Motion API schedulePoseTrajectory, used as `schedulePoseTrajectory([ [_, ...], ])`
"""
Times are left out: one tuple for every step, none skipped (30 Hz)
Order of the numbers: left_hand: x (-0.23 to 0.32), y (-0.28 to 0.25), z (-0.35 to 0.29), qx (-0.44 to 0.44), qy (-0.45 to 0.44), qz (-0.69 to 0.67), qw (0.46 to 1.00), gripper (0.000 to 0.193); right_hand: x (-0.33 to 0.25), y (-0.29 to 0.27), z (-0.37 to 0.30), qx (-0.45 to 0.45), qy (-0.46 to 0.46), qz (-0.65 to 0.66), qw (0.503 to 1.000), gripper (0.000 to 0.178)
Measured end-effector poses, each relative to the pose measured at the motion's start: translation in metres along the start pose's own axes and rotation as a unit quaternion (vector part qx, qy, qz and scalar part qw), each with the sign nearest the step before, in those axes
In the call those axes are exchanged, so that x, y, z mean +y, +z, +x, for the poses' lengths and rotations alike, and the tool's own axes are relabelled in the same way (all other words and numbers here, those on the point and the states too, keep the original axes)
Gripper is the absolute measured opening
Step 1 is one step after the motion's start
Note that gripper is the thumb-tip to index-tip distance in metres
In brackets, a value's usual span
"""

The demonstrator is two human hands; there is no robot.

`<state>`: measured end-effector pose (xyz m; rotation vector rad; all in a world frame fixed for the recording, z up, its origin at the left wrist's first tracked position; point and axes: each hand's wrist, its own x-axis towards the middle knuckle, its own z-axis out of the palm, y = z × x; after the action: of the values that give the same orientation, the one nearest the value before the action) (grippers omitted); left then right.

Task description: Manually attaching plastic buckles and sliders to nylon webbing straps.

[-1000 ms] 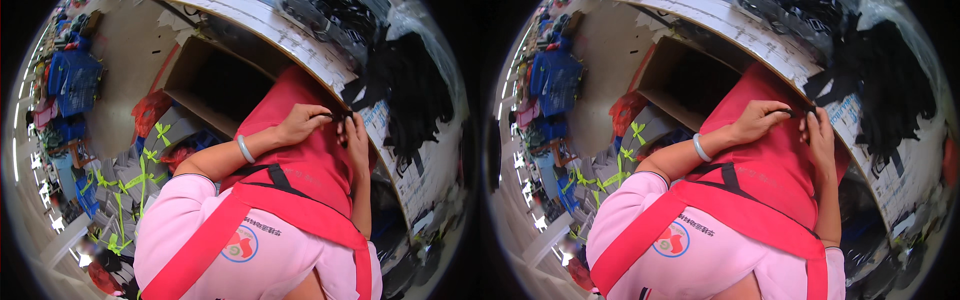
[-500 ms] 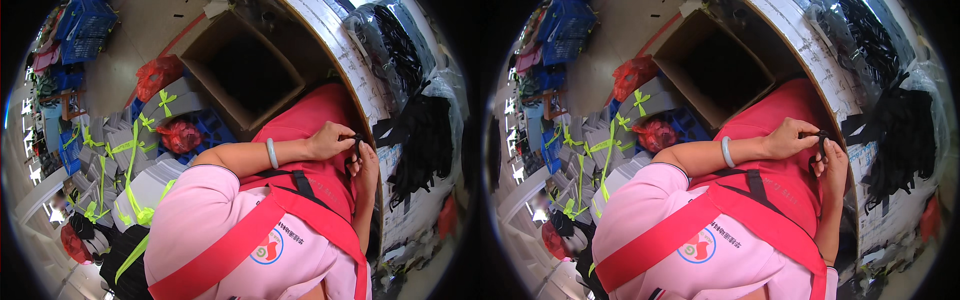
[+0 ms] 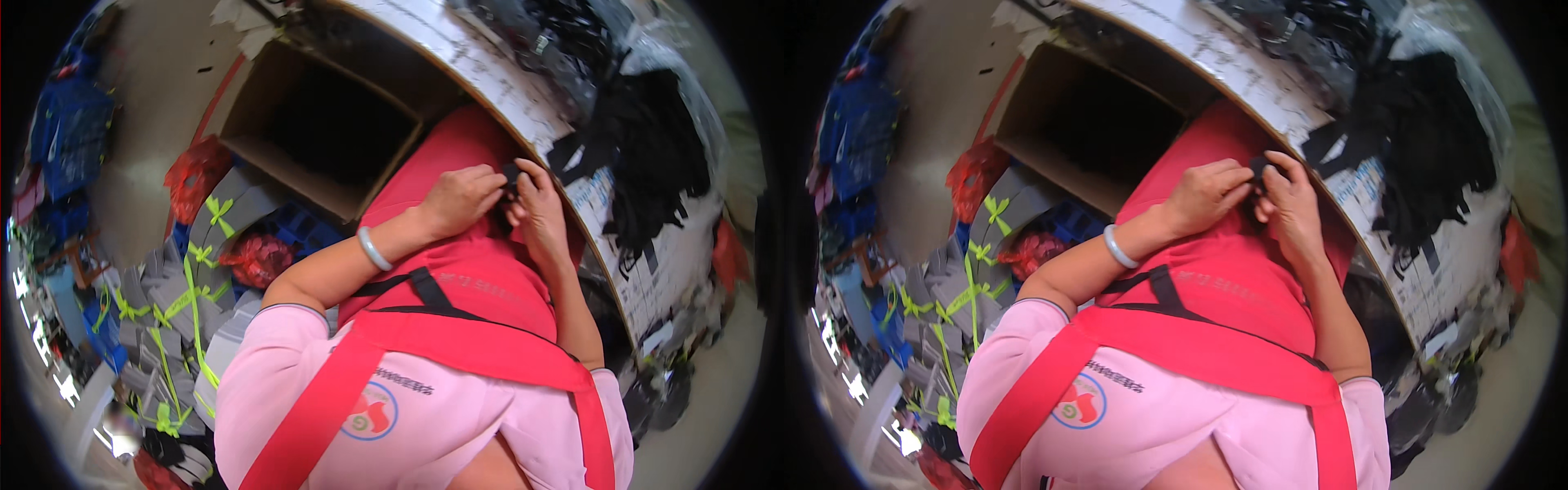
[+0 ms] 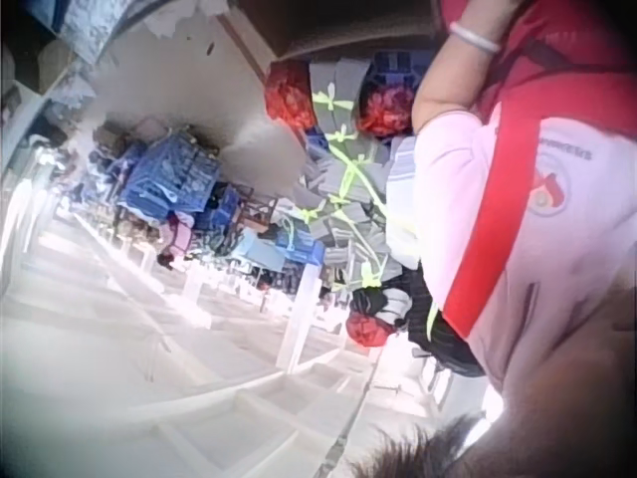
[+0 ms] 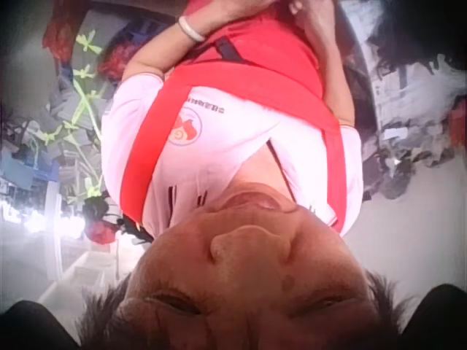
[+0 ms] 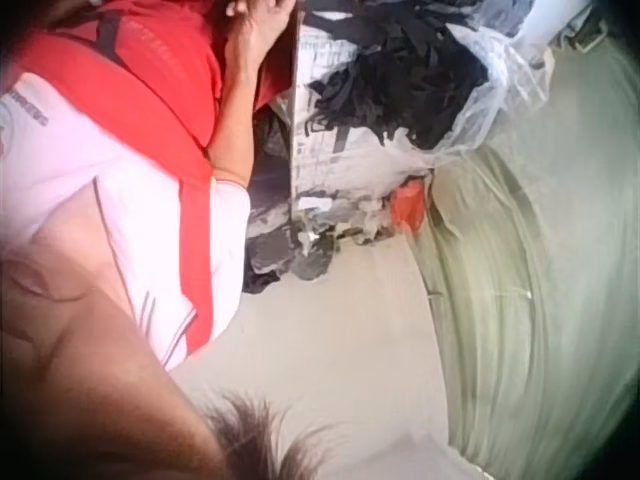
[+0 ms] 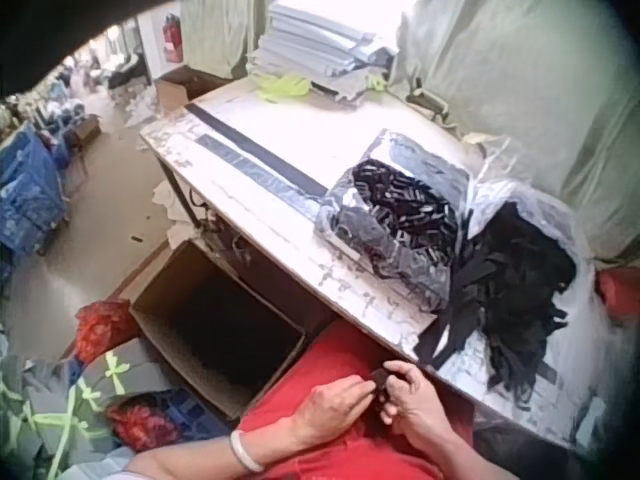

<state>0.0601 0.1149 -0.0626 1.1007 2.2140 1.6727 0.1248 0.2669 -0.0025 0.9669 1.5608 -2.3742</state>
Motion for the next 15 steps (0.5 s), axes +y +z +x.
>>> schedulePoseTrajectory([
  [-0.001, 0.000, 0.001, -0.009, 0.009, -0.009, 1.000, 0.020, 0.002, -0.003, 0.003, -0.009, 0.001, 0.000, 1.000, 0.029],
  [-0.002, 0.000, 0.003, -0.014, -0.028, -0.079, 0.996, 0.021, 0.002, -0.008, 0.004, -0.015, 0.007, -0.001, 1.000, 0.027],
  [-0.002, -0.003, 0.005, -0.016, -0.068, -0.143, 0.987, 0.022, 0.002, -0.010, 0.006, -0.028, 0.015, -0.002, 0.999, 0.025],
  [0.001, -0.005, 0.005, -0.014, -0.211, -0.275, 0.938, 0.023, 0.000, -0.011, 0.004, -0.028, 0.003, -0.013, 1.000, 0.021],
  [0.005, -0.006, 0.007, -0.011, -0.348, -0.395, 0.850, 0.025, 0.000, -0.013, 0.003, -0.022, -0.001, -0.009, 1.000, 0.021],
  [0.009, -0.006, 0.013, 0.029, -0.353, -0.450, 0.820, 0.029, 0.001, -0.014, 0.002, -0.026, -0.009, -0.013, 1.000, 0.020],
  [0.003, -0.009, 0.015, -0.010, -0.393, -0.478, 0.785, 0.028, 0.003, -0.015, 0.002, -0.031, -0.017, -0.018, 0.999, 0.019],
  [0.004, -0.005, 0.015, -0.024, -0.393, -0.467, 0.792, 0.027, 0.011, -0.020, 0.002, -0.021, -0.040, -0.041, 0.998, 0.017],
  [0.005, -0.003, 0.016, -0.037, -0.393, -0.454, 0.799, 0.027, 0.012, -0.022, 0.001, -0.016, -0.042, -0.035, 0.998, 0.017],
  [0.008, -0.001, 0.017, -0.045, -0.394, -0.451, 0.800, 0.027, 0.014, -0.023, -0.001, 0.009, -0.139, -0.107, 0.984, 0.017],
  [0.010, 0.001, 0.019, -0.048, -0.394, -0.442, 0.804, 0.026, 0.015, -0.025, -0.004, 0.035, -0.233, -0.179, 0.955, 0.017],
  [0.014, 0.004, 0.022, -0.051, -0.393, -0.434, 0.809, 0.025, 0.010, -0.025, -0.009, 0.047, -0.262, -0.152, 0.952, 0.017],
  [0.020, 0.007, 0.025, -0.058, -0.394, -0.431, 0.810, 0.025, 0.004, -0.026, -0.016, 0.053, -0.263, -0.147, 0.952, 0.017],
  [0.027, 0.010, 0.028, -0.022, -0.377, -0.417, 0.827, 0.025, -0.002, -0.027, -0.024, 0.032, -0.257, -0.097, 0.961, 0.016],
  [0.032, 0.014, 0.030, 0.013, -0.358, -0.403, 0.842, 0.024, -0.009, -0.028, -0.030, 0.013, -0.253, -0.047, 0.966, 0.016],
])
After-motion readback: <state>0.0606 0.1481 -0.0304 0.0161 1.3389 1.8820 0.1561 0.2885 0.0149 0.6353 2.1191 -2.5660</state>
